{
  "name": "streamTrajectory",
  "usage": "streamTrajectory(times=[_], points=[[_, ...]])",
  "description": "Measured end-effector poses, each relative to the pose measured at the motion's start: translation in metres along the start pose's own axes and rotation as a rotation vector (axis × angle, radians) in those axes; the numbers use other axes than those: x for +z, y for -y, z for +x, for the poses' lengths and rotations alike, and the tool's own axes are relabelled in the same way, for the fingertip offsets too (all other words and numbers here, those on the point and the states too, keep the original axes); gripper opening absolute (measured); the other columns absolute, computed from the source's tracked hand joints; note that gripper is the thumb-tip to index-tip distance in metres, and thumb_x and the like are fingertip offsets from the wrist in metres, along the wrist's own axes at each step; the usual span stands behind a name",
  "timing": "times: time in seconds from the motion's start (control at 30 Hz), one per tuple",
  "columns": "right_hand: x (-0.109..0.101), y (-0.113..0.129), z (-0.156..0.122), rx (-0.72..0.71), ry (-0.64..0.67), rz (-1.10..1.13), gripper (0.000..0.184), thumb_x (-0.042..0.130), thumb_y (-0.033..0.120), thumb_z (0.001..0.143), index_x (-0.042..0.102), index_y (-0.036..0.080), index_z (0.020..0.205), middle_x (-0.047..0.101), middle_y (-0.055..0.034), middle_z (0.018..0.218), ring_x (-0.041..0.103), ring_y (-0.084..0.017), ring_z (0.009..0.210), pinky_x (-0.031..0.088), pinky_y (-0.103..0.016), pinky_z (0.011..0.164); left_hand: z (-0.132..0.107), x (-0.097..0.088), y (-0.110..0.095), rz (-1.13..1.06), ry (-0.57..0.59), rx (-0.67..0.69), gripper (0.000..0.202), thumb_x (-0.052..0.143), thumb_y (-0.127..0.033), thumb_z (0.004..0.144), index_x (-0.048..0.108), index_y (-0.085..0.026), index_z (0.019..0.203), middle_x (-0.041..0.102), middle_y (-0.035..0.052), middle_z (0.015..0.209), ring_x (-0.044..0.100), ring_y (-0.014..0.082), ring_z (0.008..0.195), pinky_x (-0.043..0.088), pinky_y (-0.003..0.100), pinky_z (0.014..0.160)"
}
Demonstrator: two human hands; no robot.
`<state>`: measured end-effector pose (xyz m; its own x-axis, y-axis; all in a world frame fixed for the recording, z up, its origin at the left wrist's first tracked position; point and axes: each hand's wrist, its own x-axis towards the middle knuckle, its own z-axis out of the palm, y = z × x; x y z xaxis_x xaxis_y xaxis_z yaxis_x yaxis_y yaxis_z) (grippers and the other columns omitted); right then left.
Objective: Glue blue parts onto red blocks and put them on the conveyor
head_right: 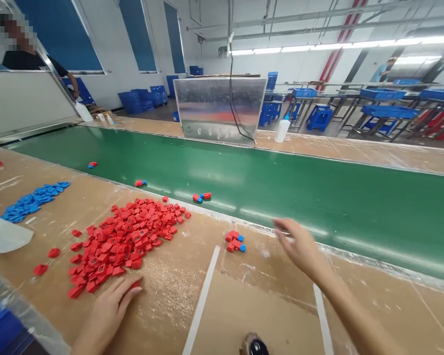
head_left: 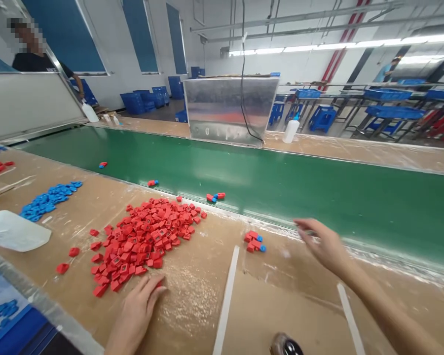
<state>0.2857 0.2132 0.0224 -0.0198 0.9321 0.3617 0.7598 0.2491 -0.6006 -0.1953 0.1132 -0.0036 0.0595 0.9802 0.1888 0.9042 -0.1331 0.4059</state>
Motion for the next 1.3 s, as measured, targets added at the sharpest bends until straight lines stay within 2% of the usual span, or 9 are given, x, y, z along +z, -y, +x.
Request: streamTrajectory(times=[0.2,0.33,0.43,0.53,0.7,0.8,1.0,1.17,1.3], points=[[0.137,0.038,0.149,-0.063,0.266,0.054,0.031,0.067,0.022,0.09,0.059,0.016,0.119,0.061,-0.0094,0.121,0.063,-0.019,0.098,0.053,-0.037,0.087,-0.022,0.002,-0.004,-0.038,-0.052,-0.007,0.037,0.052,-0.052,0.089,0.072,-0.024,0.101,0.074,0.0065,0.093,0.072,0.0222,0.078,0.059,0.029,0.067],[0.162,0.053,0.164,-0.006,0.297,0.008,0.02,0.063,0.031,0.094,0.064,0.014,0.103,0.064,-0.0064,0.107,0.062,-0.02,0.096,0.052,-0.041,0.086,-0.024,-0.004,-0.009,-0.1,-0.104,-0.05,0.037,0.053,-0.051,0.089,0.072,-0.021,0.099,0.074,0.0074,0.092,0.069,0.0202,0.07,0.056,0.029,0.067],[0.13,0.049,0.143,0.03,0.303,-0.028,0.017,0.063,0.031,0.093,0.064,0.014,0.097,0.066,-0.0039,0.094,0.064,-0.016,0.082,0.053,-0.034,0.077,-0.025,-0.007,-0.012,-0.172,-0.099,-0.168,0.041,0.056,-0.055,0.086,0.071,-0.019,0.099,0.07,0.0041,0.076,0.061,0.0183,0.057,0.052,0.028,0.059],[0.069,0.041,0.103,0.055,0.289,-0.09,0.017,0.06,0.031,0.09,0.064,0.016,0.096,0.068,-0.0029,0.085,0.063,-0.015,0.073,0.049,-0.026,0.067,-0.027,-0.005,-0.021,-0.318,-0.051,-0.279,0.041,0.057,-0.055,0.085,0.068,-0.019,0.101,0.06,-0.0008,0.065,0.055,0.0171,0.055,0.047,0.026,0.056],[-0.047,0.025,-0.004,0.148,0.316,-0.351,0.012,0.061,0.032,0.078,0.063,0.02,0.075,0.064,-0.0032,0.067,0.056,-0.018,0.056,0.034,-0.026,0.051,-0.034,0.005,-0.062,-0.683,0.02,-0.285,0.031,0.058,-0.046,0.087,0.061,-0.02,0.104,0.062,0.0009,0.086,0.059,0.0174,0.077,0.047,0.025,0.07],[-0.09,0.016,-0.08,0.219,0.379,-0.523,0.021,0.063,0.019,0.069,0.051,0.021,0.051,0.053,-0.003,0.051,0.047,-0.018,0.045,0.026,-0.028,0.048,-0.042,0.013,-0.095,-0.822,0.129,-0.253,0.024,0.058,-0.04,0.088,0.059,-0.02,0.1,0.059,-0.0007,0.083,0.056,0.0153,0.075,0.044,0.023,0.068],[-0.088,0.015,-0.183,0.239,0.424,-0.622,0.027,0.053,0.009,0.072,0.048,0.02,0.047,0.051,-0.0057,0.059,0.045,-0.016,0.042,0.026,-0.029,0.048,-0.057,0.034,-0.155,-1.046,0.356,-0.169,0.023,0.062,-0.032,0.085,0.06,-0.019,0.104,0.059,-0.0007,0.084,0.054,0.0142,0.076,0.043,0.023,0.071],[-0.071,0.014,-0.201,0.119,0.276,-0.496,0.023,0.047,0.027,0.087,0.069,0.02,0.085,0.061,-0.01,0.084,0.06,-0.023,0.07,0.042,-0.031,0.061,-0.071,0.048,-0.189,-1.135,0.503,-0.103,0.023,0.064,-0.028,0.084,0.063,-0.018,0.105,0.06,0.0009,0.089,0.054,0.0144,0.08,0.043,0.024,0.075],[-0.072,0.006,-0.208,0.178,0.112,-0.452,0.039,0.041,0.045,0.094,0.066,0.018,0.106,0.067,-0.0105,0.088,0.064,-0.027,0.077,0.047,-0.037,0.065,-0.083,0.058,-0.206,-1.217,0.606,-0.079,0.022,0.067,-0.027,0.082,0.065,-0.016,0.101,0.058,0.0005,0.083,0.052,0.0138,0.077,0.042,0.023,0.072]])
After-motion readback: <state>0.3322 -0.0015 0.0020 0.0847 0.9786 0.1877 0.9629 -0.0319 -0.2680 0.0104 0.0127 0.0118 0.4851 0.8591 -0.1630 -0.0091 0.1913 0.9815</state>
